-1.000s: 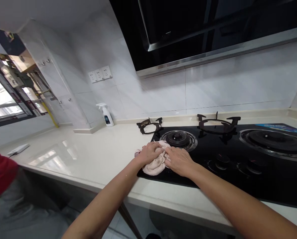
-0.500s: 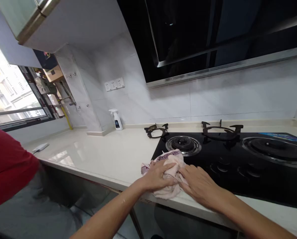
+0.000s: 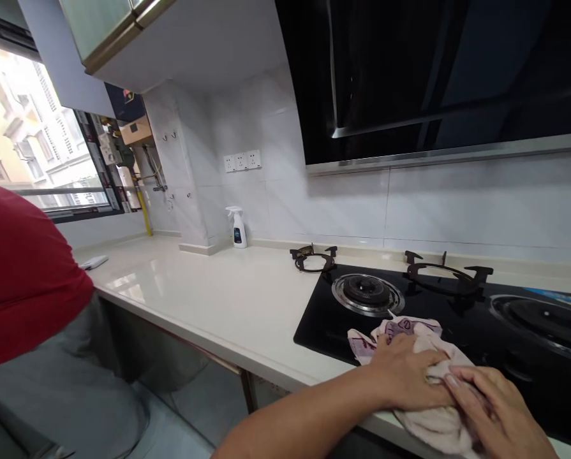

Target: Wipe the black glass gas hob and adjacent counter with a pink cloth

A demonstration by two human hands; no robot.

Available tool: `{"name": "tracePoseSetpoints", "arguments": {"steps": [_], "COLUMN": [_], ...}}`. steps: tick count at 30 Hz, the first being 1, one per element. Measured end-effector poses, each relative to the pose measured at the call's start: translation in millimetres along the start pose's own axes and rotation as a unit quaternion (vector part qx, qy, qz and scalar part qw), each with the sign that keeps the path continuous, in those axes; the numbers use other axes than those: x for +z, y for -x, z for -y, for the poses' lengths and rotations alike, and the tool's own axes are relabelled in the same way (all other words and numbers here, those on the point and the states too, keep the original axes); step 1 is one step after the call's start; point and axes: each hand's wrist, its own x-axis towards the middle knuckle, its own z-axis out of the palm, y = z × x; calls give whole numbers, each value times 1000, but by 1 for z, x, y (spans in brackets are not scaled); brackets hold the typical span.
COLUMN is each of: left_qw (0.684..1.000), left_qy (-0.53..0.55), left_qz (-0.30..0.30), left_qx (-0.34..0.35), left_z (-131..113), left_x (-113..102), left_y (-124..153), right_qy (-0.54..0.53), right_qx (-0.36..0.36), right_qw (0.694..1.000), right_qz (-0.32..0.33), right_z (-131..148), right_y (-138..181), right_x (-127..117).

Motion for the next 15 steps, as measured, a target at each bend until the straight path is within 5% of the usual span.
{"name": "tracePoseSetpoints", "arguments": {"steps": [7, 15], "left_qw": [999, 950], "left_qy": [-31, -130], "left_qz": [-16, -121], "left_qx": [-28, -259], "left_z": [45, 155], "left_x": [-15, -101], "left_y": [-11, 24], "right_qy": [29, 65], "right_qx": [1, 10], "right_qw": [1000, 998], "right_qz": [9, 12], "right_z": [3, -25], "right_y": [4, -2], "right_x": [5, 15]}}
